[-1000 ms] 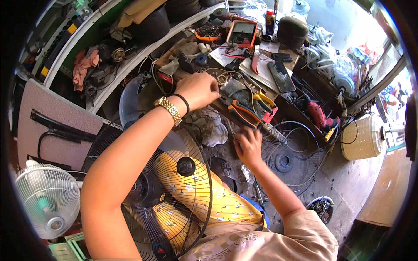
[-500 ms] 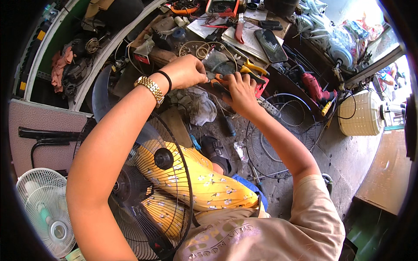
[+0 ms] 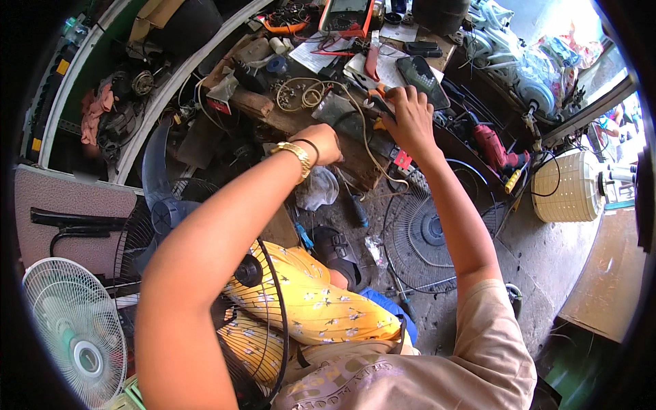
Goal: The person removes screws from a fan motor housing using a screwdriver, detaches the motor, and then uses pliers to secure parts on the motor shaft before attaching a fan blade and a knob.
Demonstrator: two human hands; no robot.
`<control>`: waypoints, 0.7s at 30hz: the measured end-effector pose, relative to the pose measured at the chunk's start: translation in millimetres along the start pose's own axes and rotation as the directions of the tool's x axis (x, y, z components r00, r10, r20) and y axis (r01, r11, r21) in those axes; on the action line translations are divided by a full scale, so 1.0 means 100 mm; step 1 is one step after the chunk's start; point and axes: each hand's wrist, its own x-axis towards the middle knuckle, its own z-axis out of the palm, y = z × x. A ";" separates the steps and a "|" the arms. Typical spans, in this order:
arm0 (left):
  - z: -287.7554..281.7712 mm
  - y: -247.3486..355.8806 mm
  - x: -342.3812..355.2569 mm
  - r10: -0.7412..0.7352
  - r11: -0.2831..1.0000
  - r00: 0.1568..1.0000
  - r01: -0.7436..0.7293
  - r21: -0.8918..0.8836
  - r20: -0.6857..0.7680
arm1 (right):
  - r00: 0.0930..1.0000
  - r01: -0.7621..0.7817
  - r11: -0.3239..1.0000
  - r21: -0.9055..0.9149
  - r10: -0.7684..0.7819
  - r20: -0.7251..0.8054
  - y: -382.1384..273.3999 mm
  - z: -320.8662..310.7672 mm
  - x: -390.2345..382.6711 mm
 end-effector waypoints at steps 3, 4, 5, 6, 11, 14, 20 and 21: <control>0.09 0.11 0.13 -0.154 0.988 0.986 0.154 -0.006 -0.070 | 1.000 0.014 0.999 0.033 -0.014 -0.004 0.10 0.12 0.02; 0.11 0.10 0.16 -0.163 0.987 0.983 0.163 -0.008 -0.088 | 0.999 0.029 0.998 0.058 -0.029 -0.015 0.12 0.14 0.03; 0.13 0.09 0.18 -0.171 0.985 0.979 0.171 -0.010 -0.107 | 0.997 0.058 0.996 0.068 -0.055 -0.051 0.11 0.18 0.07; 0.13 0.09 0.19 -0.177 0.984 0.977 0.177 -0.009 -0.123 | 0.996 0.090 0.992 0.093 -0.088 -0.029 0.13 0.20 0.10; 0.15 0.16 0.28 -0.198 0.980 0.968 0.200 -0.003 -0.151 | 0.982 0.183 0.952 0.245 -0.187 -0.006 0.25 0.21 0.24; 0.13 0.17 0.31 -0.186 0.982 0.972 0.189 0.006 -0.140 | 0.981 0.157 0.930 0.333 -0.109 -0.158 0.27 -0.02 0.19; -0.10 -0.09 0.18 0.045 0.982 0.976 -0.004 0.190 -0.213 | 0.910 -0.063 0.373 0.926 0.402 -0.100 0.12 -0.36 -1.05; -0.20 -0.05 0.04 0.107 0.977 0.970 -0.061 0.204 -0.219 | 0.921 -0.155 0.412 0.898 0.389 -0.019 0.16 -0.35 -1.44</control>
